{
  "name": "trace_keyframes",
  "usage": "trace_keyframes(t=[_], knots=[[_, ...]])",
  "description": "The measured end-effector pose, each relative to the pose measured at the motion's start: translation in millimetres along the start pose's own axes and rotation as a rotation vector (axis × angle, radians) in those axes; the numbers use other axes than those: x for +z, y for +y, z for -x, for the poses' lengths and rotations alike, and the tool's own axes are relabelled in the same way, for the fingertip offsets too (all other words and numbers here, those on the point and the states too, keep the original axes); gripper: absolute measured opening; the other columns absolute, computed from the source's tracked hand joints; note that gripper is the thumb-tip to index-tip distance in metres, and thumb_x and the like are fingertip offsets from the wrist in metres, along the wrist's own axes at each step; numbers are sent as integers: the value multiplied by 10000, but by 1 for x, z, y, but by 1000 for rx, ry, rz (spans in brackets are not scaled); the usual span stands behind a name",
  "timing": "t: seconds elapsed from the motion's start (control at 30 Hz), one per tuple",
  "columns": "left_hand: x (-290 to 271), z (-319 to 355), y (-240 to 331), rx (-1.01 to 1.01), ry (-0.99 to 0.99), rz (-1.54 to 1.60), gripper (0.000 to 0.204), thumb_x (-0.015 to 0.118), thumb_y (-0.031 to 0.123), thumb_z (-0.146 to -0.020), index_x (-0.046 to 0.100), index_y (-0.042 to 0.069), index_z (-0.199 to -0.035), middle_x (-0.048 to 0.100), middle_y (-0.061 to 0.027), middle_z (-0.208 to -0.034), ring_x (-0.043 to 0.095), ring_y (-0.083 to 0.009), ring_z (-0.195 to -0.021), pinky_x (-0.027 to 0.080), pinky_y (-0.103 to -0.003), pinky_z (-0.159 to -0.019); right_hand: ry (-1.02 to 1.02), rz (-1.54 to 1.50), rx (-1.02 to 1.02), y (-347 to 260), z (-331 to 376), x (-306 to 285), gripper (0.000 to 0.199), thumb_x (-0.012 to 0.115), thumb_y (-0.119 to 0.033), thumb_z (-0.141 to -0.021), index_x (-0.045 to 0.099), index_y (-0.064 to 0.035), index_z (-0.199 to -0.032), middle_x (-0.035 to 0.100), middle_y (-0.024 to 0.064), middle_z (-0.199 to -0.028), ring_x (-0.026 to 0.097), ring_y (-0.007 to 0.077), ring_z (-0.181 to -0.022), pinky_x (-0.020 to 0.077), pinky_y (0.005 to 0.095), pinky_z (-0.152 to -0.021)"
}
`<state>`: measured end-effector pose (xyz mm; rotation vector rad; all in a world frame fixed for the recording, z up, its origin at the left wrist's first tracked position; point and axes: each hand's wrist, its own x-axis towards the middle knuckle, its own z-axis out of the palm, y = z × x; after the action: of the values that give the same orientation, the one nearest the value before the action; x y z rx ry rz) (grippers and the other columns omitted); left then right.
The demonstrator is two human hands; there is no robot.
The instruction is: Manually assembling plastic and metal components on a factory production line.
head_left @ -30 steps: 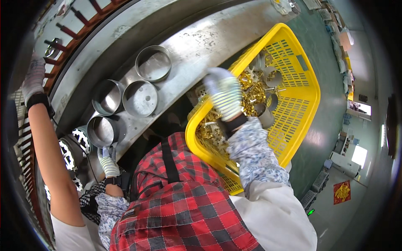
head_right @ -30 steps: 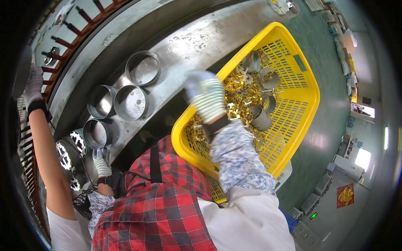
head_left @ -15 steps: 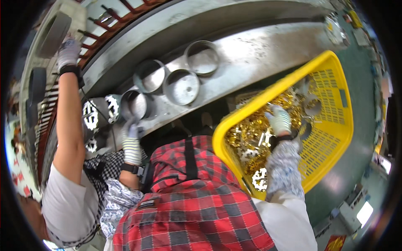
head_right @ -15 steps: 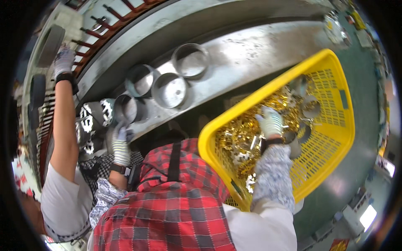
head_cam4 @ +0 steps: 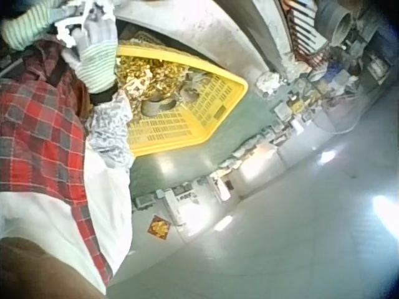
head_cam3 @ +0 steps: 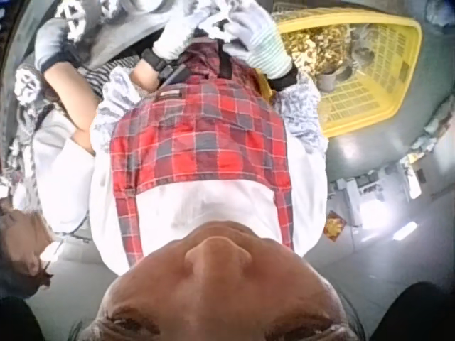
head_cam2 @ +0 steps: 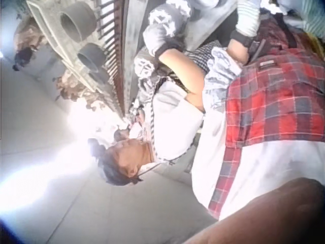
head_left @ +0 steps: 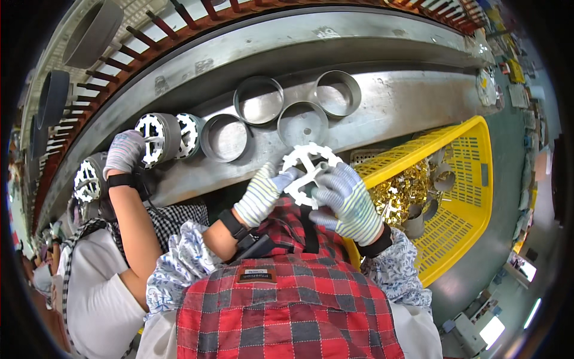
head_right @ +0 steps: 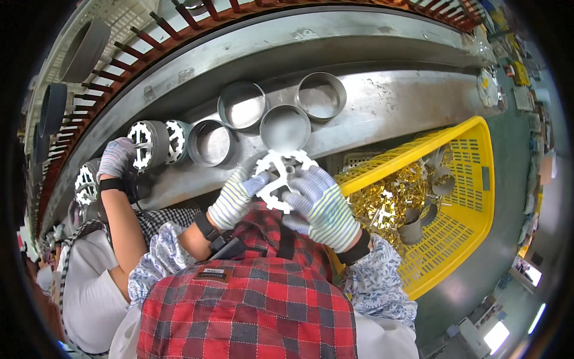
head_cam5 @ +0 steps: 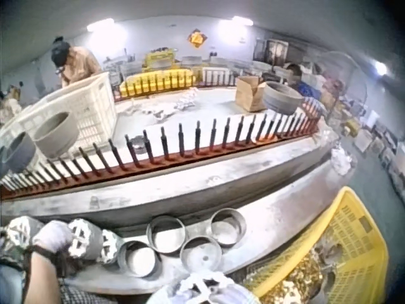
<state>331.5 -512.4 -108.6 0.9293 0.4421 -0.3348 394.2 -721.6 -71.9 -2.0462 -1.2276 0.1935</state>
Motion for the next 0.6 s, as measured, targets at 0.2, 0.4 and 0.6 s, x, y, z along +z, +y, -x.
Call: trace_keyframes(t=[0.2,0.4,0.6], knots=[[-33,-20,-8,192,-35,-221,638,598,138,-949,271,35,-1487,488,-122,-1353,511,-176,-1204,436,-292,-1000,242,-63,368,39,-23,70,907,799,-448,-664,405,-71,-1388,332,338,-1430,339,492,-1326,334,536,-1060],[-54,-54,-24,108,55,-188,688,623,131,-933,249,58,-1506,474,-154,-1372,504,-194,-1208,443,-305,-991,344,-155,344,77,-71,86,362,732,-338,-773,679,-45,-978,539,232,-1299,498,436,-1165,384,502,-999],[-57,-57,-30,223,168,-558,674,617,173,-930,271,57,-1497,492,-170,-1360,538,-230,-1158,445,-331,-980,356,-32,284,113,-69,107,225,737,-210,-750,662,-26,-856,587,261,-1214,556,419,-1100,441,476,-948]])
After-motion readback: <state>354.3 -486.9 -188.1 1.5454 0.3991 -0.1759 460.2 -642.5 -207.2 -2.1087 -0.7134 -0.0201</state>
